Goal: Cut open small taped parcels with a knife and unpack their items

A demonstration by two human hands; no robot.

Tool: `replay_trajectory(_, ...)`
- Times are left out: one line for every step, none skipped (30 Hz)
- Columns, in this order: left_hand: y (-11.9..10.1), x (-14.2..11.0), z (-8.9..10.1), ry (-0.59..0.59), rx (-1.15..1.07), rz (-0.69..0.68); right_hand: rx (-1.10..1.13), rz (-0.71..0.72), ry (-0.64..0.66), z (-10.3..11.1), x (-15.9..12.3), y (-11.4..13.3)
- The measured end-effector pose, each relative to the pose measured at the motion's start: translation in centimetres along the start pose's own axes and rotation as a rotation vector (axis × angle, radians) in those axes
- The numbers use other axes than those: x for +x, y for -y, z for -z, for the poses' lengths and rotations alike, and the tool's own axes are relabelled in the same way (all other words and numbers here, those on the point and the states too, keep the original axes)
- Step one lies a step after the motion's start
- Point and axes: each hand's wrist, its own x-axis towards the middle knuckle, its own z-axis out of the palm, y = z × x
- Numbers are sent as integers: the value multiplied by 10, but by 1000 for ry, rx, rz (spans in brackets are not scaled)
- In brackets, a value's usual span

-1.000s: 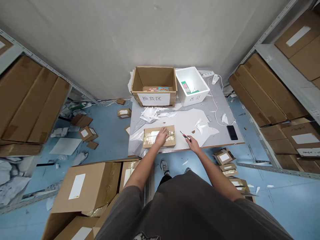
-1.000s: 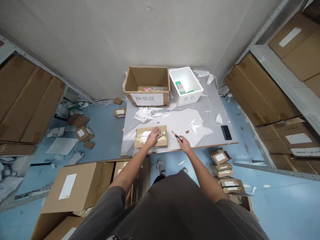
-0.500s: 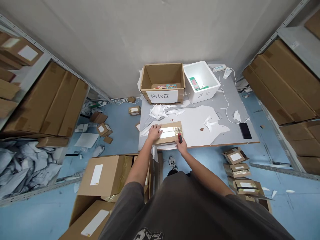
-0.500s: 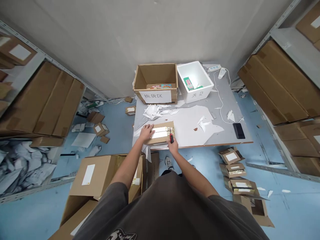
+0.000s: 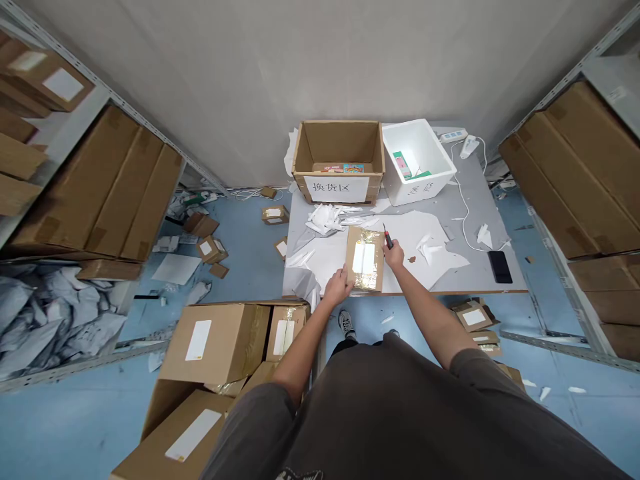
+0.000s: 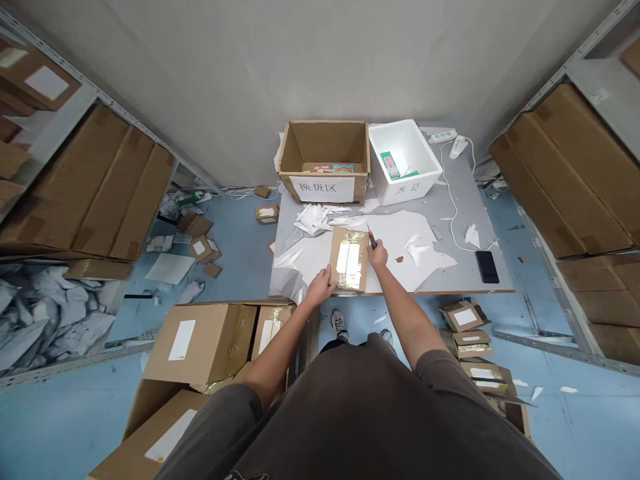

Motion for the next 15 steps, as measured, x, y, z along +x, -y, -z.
replay_trajectory(-5,-3,-3,-3,-13,9,4,-48,-2,4,4,1)
replay_trajectory(-9,-5,-5,-14,-24,20,19,-102,-13,7,4,1)
replay_trajectory(-11,-6,-5,-31,-35,27,37,-131,-21,10,0,0)
replay_trajectory(-12,-7,-5,-44,-47,27,51,-139,-23,12,-8,-2)
replay_trajectory(-13,-8,-3,-49,-61,22,74,-131,-20,12,-19,-5)
replay_trajectory(-12,-9,-2,-41,-73,16,101,-121,-16,12,-33,-9)
replay_trajectory(-11,-10,-2,-20,-82,11,129,-112,4,9,-50,-15)
replay_trajectory(-10,-10,-3,9,-89,12,215,-94,37,5,-68,-21)
replay_trajectory(-10,-10,-5,40,-95,20,288,-77,69,1,-85,-27)
replay_trajectory(-10,-10,-8,62,-102,33,334,-76,91,-5,-102,-33)
replay_trajectory(-11,-10,-12,72,-111,49,366,-72,111,-11,-116,-37)
replay_trajectory(-13,-9,-17,67,-122,66,395,-66,108,-17,-127,-40)
replay_trajectory(-15,-8,-23,52,-131,80,418,-73,87,-23,-135,-42)
replay_trajectory(-16,-7,-28,29,-140,90,435,-82,65,-27,-139,-42)
replay_trajectory(-18,-6,-34,5,-149,95,448,-94,41,-29,-140,-42)
